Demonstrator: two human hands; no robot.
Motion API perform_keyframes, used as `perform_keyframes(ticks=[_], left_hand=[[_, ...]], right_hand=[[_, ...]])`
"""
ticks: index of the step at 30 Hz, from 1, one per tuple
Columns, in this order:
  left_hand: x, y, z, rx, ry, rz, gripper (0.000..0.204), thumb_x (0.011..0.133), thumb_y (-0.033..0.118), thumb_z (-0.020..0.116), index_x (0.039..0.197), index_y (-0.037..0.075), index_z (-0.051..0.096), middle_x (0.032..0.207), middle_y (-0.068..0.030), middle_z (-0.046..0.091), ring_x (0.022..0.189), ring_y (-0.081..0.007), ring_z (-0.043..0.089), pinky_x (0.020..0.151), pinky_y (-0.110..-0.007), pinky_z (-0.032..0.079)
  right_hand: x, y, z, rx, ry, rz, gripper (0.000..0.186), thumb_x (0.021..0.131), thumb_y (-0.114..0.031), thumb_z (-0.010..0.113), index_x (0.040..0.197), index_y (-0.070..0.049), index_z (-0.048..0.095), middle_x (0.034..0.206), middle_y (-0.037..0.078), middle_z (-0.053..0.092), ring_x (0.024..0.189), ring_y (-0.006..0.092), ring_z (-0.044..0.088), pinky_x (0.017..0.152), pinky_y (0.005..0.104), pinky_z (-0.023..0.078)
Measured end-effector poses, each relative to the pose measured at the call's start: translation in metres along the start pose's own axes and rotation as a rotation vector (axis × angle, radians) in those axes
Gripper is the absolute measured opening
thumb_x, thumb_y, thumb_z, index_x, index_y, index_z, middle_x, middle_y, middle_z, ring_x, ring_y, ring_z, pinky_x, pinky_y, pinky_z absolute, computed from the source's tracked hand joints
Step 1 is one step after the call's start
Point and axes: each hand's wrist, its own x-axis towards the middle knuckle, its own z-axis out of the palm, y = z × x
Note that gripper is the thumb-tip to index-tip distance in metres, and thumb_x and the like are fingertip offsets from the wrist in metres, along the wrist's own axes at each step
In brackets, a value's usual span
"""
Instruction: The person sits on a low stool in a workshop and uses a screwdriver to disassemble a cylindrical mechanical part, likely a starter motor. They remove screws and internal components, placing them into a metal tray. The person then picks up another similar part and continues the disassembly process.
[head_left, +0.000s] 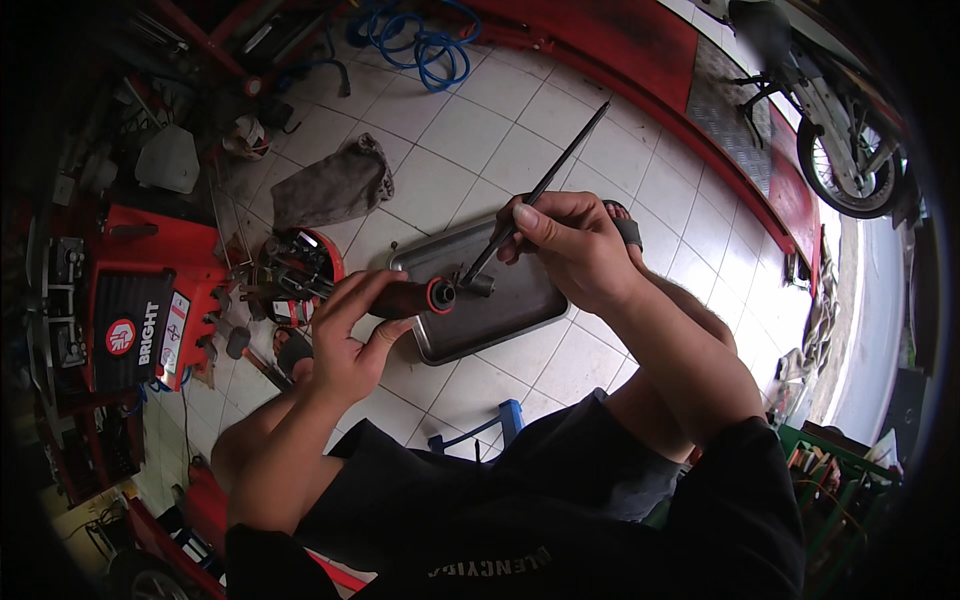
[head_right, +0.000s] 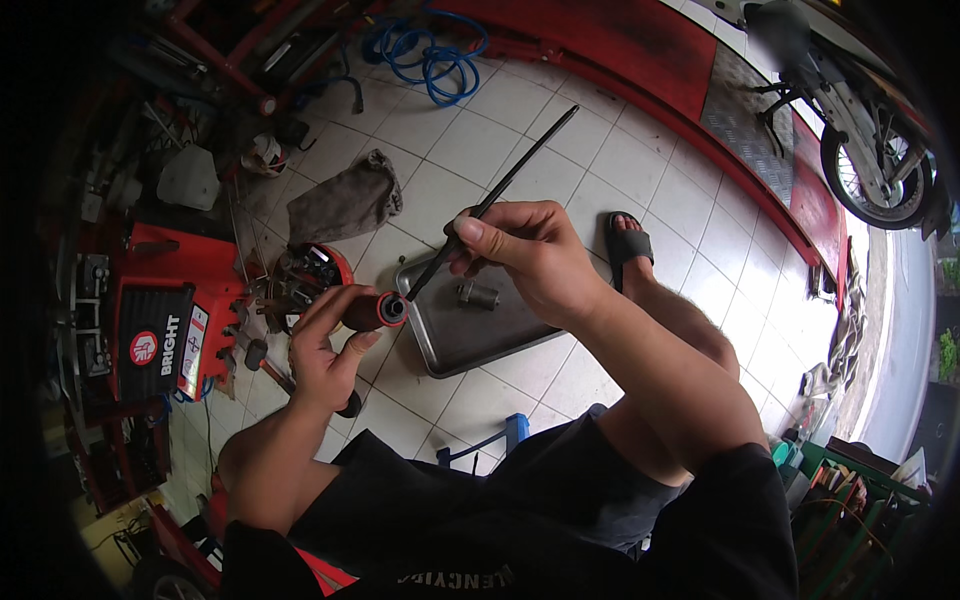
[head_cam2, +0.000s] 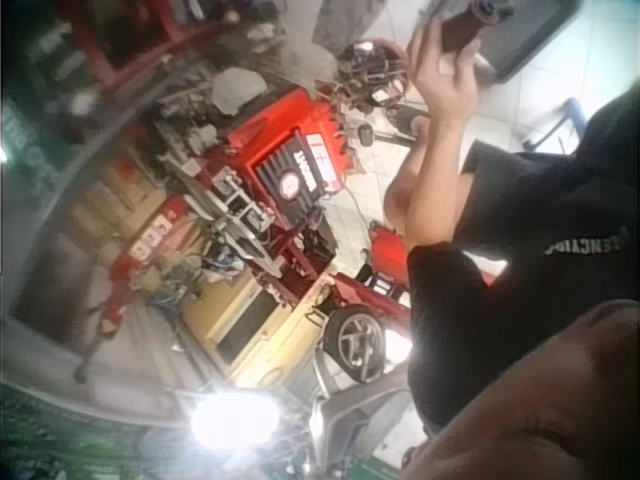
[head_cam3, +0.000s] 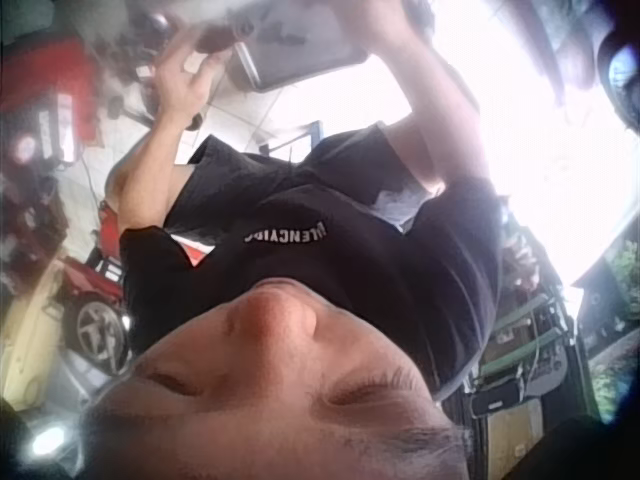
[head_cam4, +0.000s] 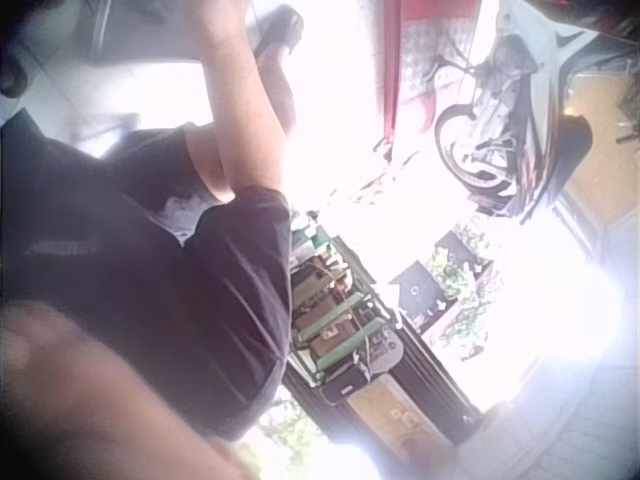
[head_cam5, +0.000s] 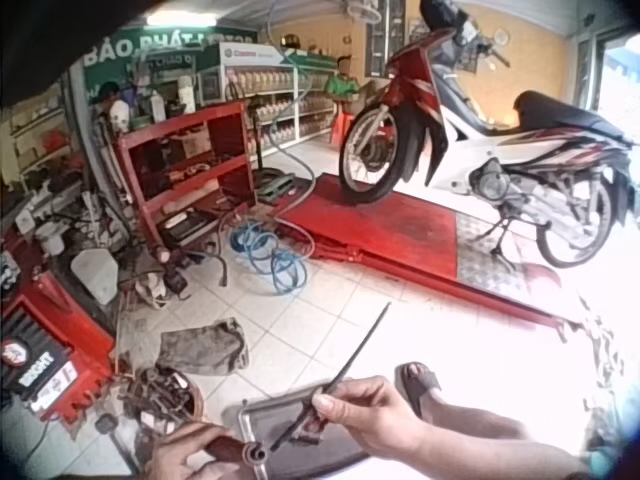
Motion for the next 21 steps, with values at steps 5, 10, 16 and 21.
perform_keyframes(ticks=[5, 10, 16, 21], left_hand=[[0.0002, -0.0005, 0.0009, 0.009, -0.003, 0.002, 0.044, 0.087, 0.013, 0.076, 0.124, -0.007, 0.063, 0.112, -0.0153, 0.068, 0.103, -0.0249, 0.066, 0.094, -0.034, 0.049], [0.0009, 0.0011, 0.0014, -0.004, -0.009, -0.011, 0.044, 0.087, 0.012, 0.076, 0.124, -0.007, 0.063, 0.112, -0.0154, 0.068, 0.103, -0.0249, 0.066, 0.094, -0.033, 0.049], [-0.0002, 0.0013, -0.0001, 0.015, -0.010, -0.011, 0.044, 0.086, 0.011, 0.076, 0.124, -0.007, 0.063, 0.112, -0.0153, 0.068, 0.103, -0.0248, 0.066, 0.094, -0.033, 0.049], [-0.0006, 0.0013, -0.0015, 0.023, -0.013, 0.003, 0.044, 0.086, 0.012, 0.077, 0.124, -0.007, 0.063, 0.112, -0.0154, 0.068, 0.102, -0.0245, 0.067, 0.093, -0.033, 0.050]], right_hand=[[-0.0004, 0.0003, -0.0020, -0.005, -0.014, 0.000, 0.022, 0.102, -0.019, 0.065, 0.098, 0.001, 0.071, 0.090, 0.011, 0.070, 0.085, 0.0217, 0.069, 0.082, 0.0376, 0.052], [-0.0005, 0.0017, -0.0028, -0.025, -0.020, -0.011, 0.022, 0.102, -0.018, 0.064, 0.100, 0.003, 0.071, 0.093, 0.012, 0.070, 0.086, 0.0215, 0.069, 0.080, 0.0358, 0.052], [0.0010, 0.0035, 0.0011, -0.010, 0.017, -0.021, 0.021, 0.098, -0.019, 0.070, 0.099, 0.002, 0.074, 0.086, 0.008, 0.072, 0.080, 0.0161, 0.071, 0.075, 0.0307, 0.055], [-0.0001, 0.0024, -0.0006, -0.028, -0.029, -0.006, 0.021, 0.102, -0.016, 0.064, 0.101, 0.004, 0.071, 0.096, 0.014, 0.070, 0.086, 0.0217, 0.068, 0.080, 0.0360, 0.053]])
